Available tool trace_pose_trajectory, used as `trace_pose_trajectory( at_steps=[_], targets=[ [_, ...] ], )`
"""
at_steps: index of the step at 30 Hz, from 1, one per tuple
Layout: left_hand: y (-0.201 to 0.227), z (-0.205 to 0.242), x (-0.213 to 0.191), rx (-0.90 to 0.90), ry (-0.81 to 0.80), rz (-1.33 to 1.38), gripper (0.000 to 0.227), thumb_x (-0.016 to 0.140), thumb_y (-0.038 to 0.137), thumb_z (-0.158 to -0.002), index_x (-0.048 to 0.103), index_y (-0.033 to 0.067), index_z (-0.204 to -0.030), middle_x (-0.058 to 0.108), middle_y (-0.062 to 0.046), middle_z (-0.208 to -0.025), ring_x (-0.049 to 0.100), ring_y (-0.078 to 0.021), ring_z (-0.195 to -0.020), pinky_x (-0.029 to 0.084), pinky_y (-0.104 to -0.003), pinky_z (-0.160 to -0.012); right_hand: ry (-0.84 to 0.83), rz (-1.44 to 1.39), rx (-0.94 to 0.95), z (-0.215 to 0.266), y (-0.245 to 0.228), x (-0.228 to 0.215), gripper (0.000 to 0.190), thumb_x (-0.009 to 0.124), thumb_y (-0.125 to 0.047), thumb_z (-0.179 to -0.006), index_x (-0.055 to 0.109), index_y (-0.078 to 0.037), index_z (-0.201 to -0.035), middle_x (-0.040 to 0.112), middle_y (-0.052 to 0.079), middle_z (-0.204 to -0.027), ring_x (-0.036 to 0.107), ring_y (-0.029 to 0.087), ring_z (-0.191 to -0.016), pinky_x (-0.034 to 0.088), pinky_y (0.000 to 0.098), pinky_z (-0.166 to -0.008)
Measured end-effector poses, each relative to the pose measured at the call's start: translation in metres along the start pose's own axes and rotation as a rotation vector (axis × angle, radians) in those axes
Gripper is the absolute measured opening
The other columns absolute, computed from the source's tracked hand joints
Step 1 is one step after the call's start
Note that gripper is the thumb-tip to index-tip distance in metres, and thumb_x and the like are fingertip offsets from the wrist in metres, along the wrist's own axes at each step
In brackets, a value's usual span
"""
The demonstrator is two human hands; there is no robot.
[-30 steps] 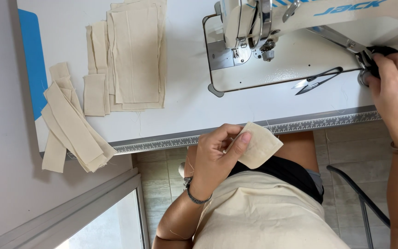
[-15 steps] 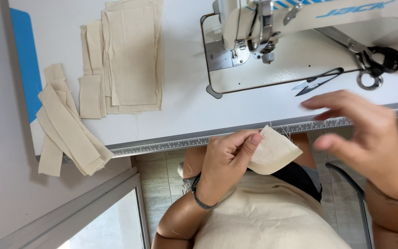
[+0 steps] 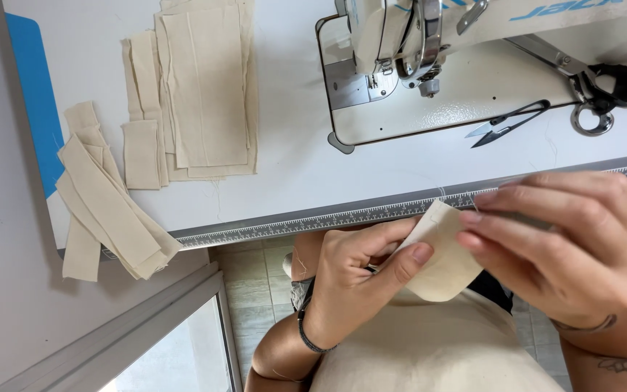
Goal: Folding and trimming fabric strips at a sewing station
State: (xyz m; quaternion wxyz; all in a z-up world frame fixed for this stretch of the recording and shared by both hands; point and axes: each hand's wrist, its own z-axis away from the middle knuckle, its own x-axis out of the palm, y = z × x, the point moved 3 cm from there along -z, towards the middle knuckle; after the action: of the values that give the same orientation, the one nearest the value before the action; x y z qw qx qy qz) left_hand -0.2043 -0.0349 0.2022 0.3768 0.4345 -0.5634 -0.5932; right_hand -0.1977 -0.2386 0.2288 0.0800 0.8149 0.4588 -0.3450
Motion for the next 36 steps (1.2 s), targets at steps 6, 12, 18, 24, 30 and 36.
trace_pose_trajectory(
  at_steps=[6,12,18,24,30,36],
  targets=[
    [-0.004,-0.001,0.002,0.068,0.042,-0.079,0.029,0.067,0.025,-0.099,0.073,0.0012,-0.116,0.047,0.005,-0.068,0.038,-0.0064,-0.059,0.038,-0.023,-0.053,-0.109,0.088,0.227,-0.023,-0.016,0.009,0.015,0.077,-0.017,-0.097,0.081,-0.003,-0.100,0.078,0.011,-0.100,0.067,0.028,-0.093,0.040,0.0350,-0.090],
    [-0.006,-0.004,0.004,0.100,0.018,-0.094,0.023,0.067,0.020,-0.100,0.073,0.0022,-0.114,0.054,0.006,-0.071,0.042,-0.0049,-0.062,0.044,-0.023,-0.058,-0.049,0.045,0.297,-0.010,-0.012,0.015,0.007,0.076,-0.004,-0.097,0.077,-0.002,-0.090,0.076,0.012,-0.094,0.068,0.026,-0.086,0.038,0.0354,-0.085],
    [-0.015,-0.004,0.003,0.046,0.028,-0.068,0.022,0.066,0.021,-0.101,0.074,0.0055,-0.113,0.048,0.007,-0.069,0.035,-0.0067,-0.060,0.035,-0.022,-0.054,0.164,0.027,0.497,0.022,0.017,0.013,0.022,0.060,0.000,-0.117,0.057,0.016,-0.103,0.065,0.032,-0.098,0.064,0.041,-0.093,0.048,0.0462,-0.086],
    [-0.024,-0.005,0.003,0.051,0.045,-0.083,0.018,0.067,0.020,-0.099,0.074,0.0060,-0.107,0.054,0.007,-0.070,0.038,-0.0061,-0.059,0.036,-0.023,-0.054,-0.224,-0.255,0.748,0.010,0.032,0.006,0.063,0.032,-0.043,-0.104,0.071,0.006,-0.097,0.073,0.021,-0.106,0.070,0.032,-0.106,0.053,0.0417,-0.094],
    [-0.026,-0.011,0.008,0.009,-0.045,-0.116,0.018,0.066,0.023,-0.099,0.075,0.0089,-0.105,0.065,0.007,-0.073,0.049,-0.0024,-0.062,0.043,-0.022,-0.057,-0.089,-0.714,0.915,0.013,0.015,0.035,0.005,0.069,-0.003,-0.090,0.070,0.002,-0.087,0.074,0.014,-0.088,0.074,0.021,-0.085,0.062,0.0271,-0.080],
    [-0.050,-0.011,-0.002,-0.032,0.082,-0.143,0.018,0.068,0.027,-0.098,0.069,0.0097,-0.091,0.047,0.009,-0.066,0.035,-0.0060,-0.059,0.033,-0.024,-0.055,0.046,0.152,0.609,0.077,0.084,0.020,0.023,0.067,0.000,-0.130,0.073,0.021,-0.121,0.071,0.033,-0.117,0.065,0.040,-0.108,0.052,0.0429,-0.084]
  ],
)
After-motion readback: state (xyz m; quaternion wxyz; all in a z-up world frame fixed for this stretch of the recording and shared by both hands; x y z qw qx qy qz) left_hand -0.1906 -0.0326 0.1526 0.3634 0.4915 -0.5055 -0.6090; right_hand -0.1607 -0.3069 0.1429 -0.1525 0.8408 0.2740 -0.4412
